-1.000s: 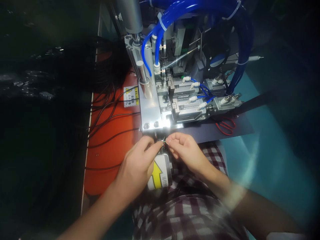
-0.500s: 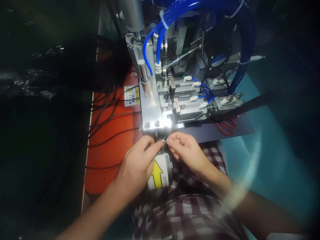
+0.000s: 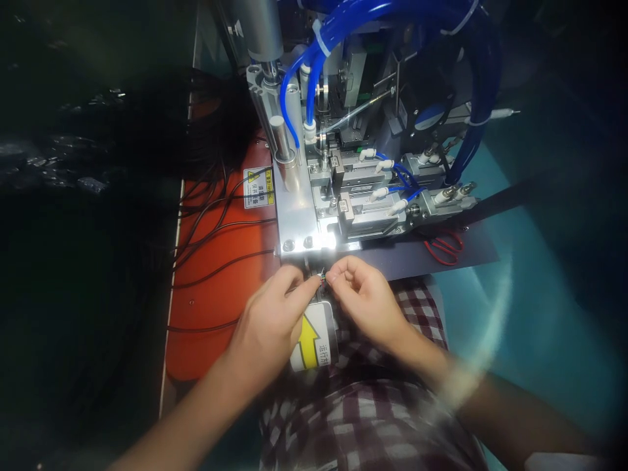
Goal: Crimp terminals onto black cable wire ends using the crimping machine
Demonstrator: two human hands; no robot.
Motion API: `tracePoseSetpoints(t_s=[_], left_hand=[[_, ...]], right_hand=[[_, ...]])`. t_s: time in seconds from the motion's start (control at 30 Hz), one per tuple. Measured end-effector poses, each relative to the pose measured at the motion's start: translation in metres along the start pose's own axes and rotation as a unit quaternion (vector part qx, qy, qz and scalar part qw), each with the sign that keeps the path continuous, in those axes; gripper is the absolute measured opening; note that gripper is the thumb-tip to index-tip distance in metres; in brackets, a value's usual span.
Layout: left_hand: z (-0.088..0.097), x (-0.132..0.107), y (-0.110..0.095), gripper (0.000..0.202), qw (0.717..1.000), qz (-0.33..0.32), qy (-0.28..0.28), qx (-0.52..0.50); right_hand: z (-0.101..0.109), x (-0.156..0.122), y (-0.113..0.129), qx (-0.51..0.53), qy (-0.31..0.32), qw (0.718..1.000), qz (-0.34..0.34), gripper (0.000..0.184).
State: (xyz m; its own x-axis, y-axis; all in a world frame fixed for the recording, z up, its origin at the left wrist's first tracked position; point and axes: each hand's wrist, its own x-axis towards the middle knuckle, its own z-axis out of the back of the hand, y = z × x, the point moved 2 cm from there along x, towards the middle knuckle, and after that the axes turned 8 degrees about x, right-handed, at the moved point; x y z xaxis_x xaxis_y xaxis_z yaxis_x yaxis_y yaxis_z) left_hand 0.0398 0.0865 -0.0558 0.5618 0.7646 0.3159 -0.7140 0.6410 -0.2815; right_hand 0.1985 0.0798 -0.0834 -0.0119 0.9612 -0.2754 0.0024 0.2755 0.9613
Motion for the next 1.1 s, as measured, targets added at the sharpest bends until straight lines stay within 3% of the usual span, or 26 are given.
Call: tracePoseSetpoints(t_s=[0.1,0.23,0.3,0.37,0.53,0.77,1.1], left_hand=[[0.0,0.0,0.0,0.032,1.0,-0.002,0.0,0.003],[0.0,0.001,-0.001,0.03,1.0,0.002,-0.002,0.002],[0.0,0.001,-0.001,0.03,1.0,0.003,-0.002,0.005],[0.0,0.001,-0.001,0.03,1.0,0.002,0.003,0.007],[0.0,-0.001,0.0,0.032,1.0,-0.007,0.018,0.019],[0.0,0.001,0.001,0.027,1.0,0.012,0.011,-0.015],[-0.003,-0.001,0.002,0.021,0.998,0.041,0.005,-0.056]], right_hand=[[-0.002,0.001,0.002,-0.012,-0.017,1.0,0.014,0.015],[-0.006,0.006,-0.001,0.122,-0.012,0.988,-0.095,0.02],[-0.007,0.007,-0.001,0.161,-0.011,0.98,-0.118,0.021],[-0.008,0.006,-0.002,0.16,-0.017,0.98,-0.116,0.022],[-0.008,0.003,-0.001,0.058,-0.055,0.996,-0.032,0.022],[-0.005,0.001,-0.004,0.165,0.029,0.98,-0.107,0.029],[-0.014,-0.012,-0.01,0.167,-0.03,0.979,-0.117,0.016]])
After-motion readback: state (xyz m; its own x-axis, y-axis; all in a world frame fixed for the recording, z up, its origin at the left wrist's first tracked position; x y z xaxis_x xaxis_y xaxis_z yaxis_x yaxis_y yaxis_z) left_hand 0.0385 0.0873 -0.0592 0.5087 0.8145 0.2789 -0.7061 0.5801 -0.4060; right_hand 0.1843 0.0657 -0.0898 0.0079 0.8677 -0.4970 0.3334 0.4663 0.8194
